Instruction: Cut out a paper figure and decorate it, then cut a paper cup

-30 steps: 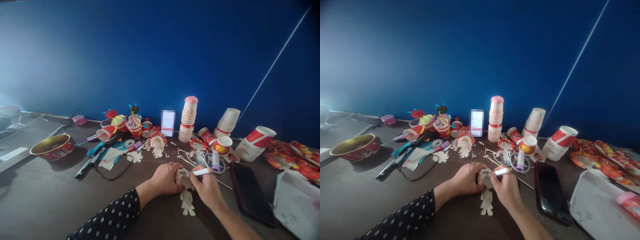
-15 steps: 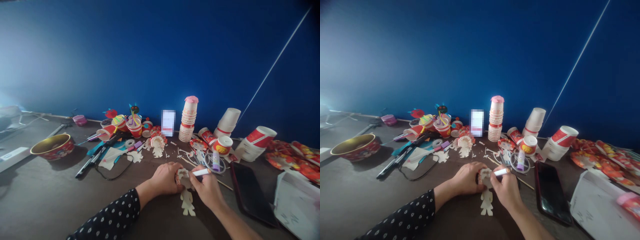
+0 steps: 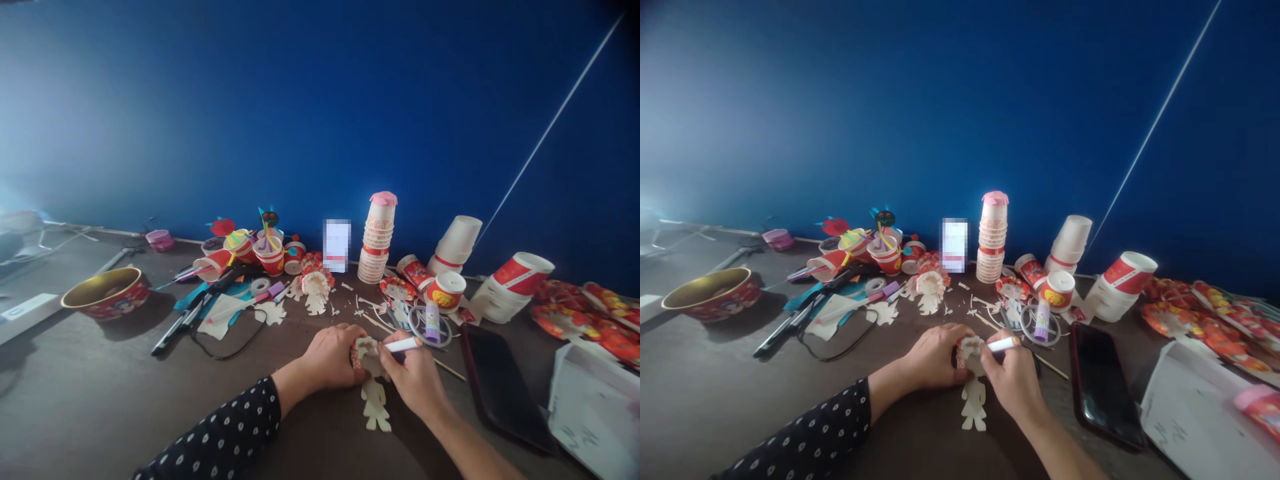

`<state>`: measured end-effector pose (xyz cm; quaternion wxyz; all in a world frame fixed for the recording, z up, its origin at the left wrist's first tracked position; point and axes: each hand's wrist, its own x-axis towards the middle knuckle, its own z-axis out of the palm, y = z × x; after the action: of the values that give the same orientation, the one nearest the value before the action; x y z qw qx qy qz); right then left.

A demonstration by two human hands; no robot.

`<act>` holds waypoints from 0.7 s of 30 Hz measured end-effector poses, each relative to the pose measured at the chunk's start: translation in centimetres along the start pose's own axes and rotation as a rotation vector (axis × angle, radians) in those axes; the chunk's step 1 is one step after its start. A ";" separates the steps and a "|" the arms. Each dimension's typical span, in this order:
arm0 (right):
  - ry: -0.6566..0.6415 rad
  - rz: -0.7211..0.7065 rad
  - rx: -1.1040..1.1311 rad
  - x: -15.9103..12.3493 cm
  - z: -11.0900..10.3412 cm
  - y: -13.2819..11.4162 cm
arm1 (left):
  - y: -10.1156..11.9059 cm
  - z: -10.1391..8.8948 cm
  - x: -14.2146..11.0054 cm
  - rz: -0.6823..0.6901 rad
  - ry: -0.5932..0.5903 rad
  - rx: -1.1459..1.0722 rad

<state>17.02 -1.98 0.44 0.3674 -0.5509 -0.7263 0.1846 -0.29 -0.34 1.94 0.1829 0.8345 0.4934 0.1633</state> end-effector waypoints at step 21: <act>-0.006 -0.041 0.021 0.0 -0.1 0.3 | -0.3 0.2 0.1 0.017 0.018 -0.013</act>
<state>17.24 -1.92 0.32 0.3748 -0.5316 -0.7364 0.1863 -0.37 -0.16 1.67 0.1825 0.8361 0.4867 0.1755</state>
